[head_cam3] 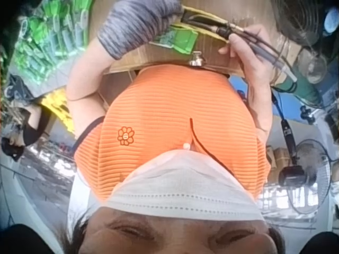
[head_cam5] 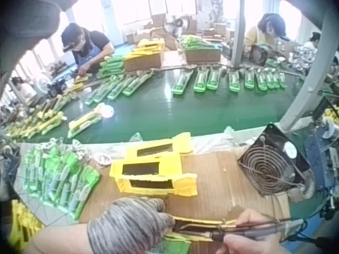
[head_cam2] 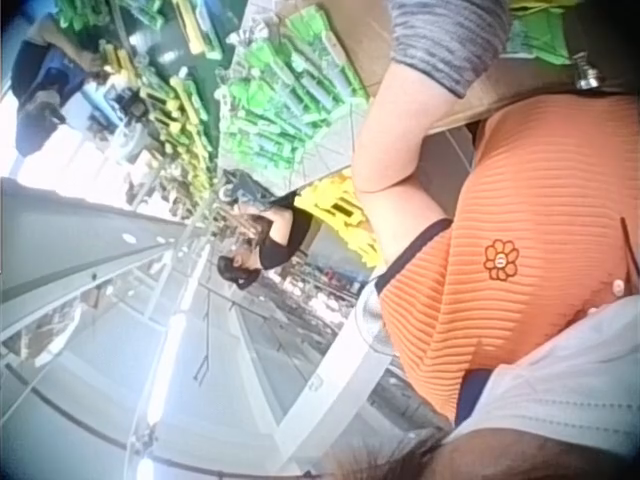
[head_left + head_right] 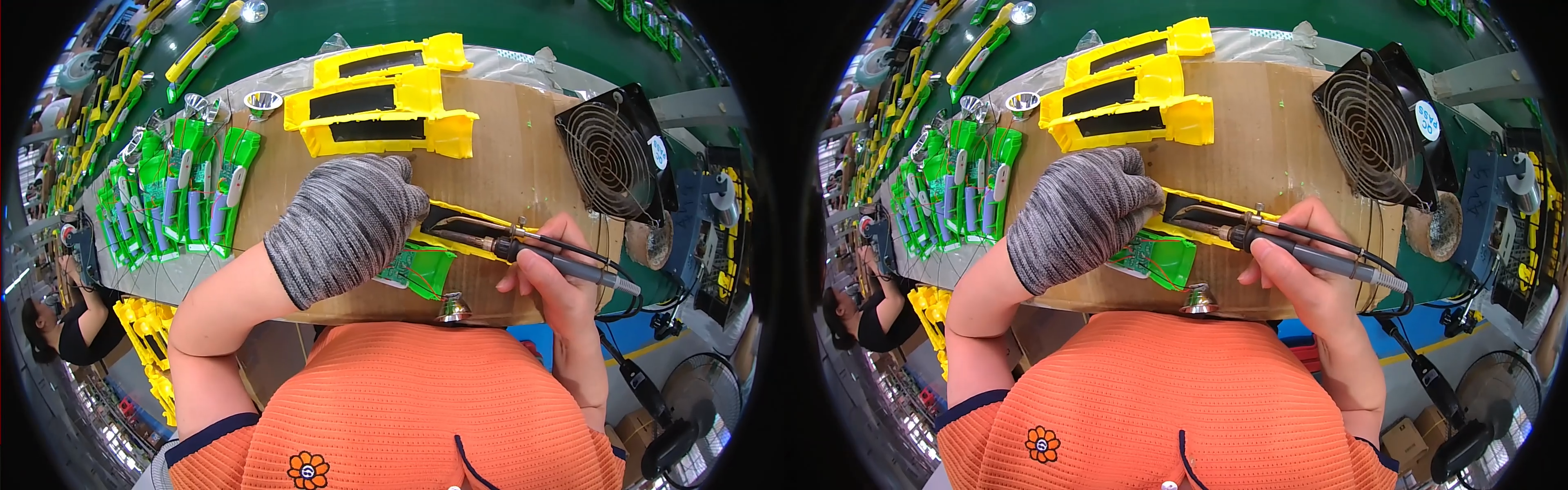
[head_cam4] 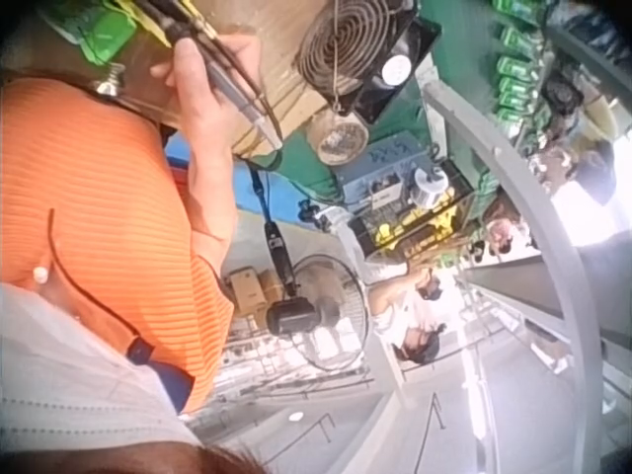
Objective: Assemble portable flashlights by soldering electronic components into plastic casings.
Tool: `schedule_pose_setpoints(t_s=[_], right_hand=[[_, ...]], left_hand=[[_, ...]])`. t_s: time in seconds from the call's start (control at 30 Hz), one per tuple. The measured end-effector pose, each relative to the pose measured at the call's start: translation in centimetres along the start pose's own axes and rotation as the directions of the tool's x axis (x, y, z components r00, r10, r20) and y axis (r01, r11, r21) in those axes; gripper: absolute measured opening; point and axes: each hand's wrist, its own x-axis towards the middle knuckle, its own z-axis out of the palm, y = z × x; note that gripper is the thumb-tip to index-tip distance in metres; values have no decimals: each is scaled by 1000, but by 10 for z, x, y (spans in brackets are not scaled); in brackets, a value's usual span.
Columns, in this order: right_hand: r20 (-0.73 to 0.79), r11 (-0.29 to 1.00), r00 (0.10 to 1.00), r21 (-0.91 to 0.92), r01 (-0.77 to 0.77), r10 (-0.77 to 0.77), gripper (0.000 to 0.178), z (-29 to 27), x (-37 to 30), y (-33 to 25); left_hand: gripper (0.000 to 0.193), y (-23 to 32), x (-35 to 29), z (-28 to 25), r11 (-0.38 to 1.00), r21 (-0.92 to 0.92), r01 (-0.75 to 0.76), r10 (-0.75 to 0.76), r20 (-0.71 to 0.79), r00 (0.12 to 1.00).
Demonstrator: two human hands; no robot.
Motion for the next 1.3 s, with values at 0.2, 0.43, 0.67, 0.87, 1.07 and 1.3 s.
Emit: schedule_pose_setpoints(t_s=[0.2,0.43,0.67,0.87,1.07,1.3], right_hand=[[-60,1000,998,-18,22,-23,18,-1,-1,1],[-31,998,999,-55,17,-19,18,-1,0,2],[-18,1000,1000,-15,2,-3,16,0,-1,-1],[-8,1000,1000,-9,29,-29,16,0,0,2],[-32,997,998,52,51,-49,17,-2,-1,2],[-63,986,991,109,126,-120,18,-11,-3,8]], left_hand=[[11,1,1,-1,1000,-1,13,-13,10,1000],[11,1,1,-1,1000,-7,8,-7,24,1000],[12,1,0,-1,1000,-2,-4,4,-9,1000],[12,4,0,-2,1000,6,17,-17,-3,1000],[12,4,1,-2,999,21,25,-26,34,999],[11,3,3,-1,1000,18,23,-23,29,999]])
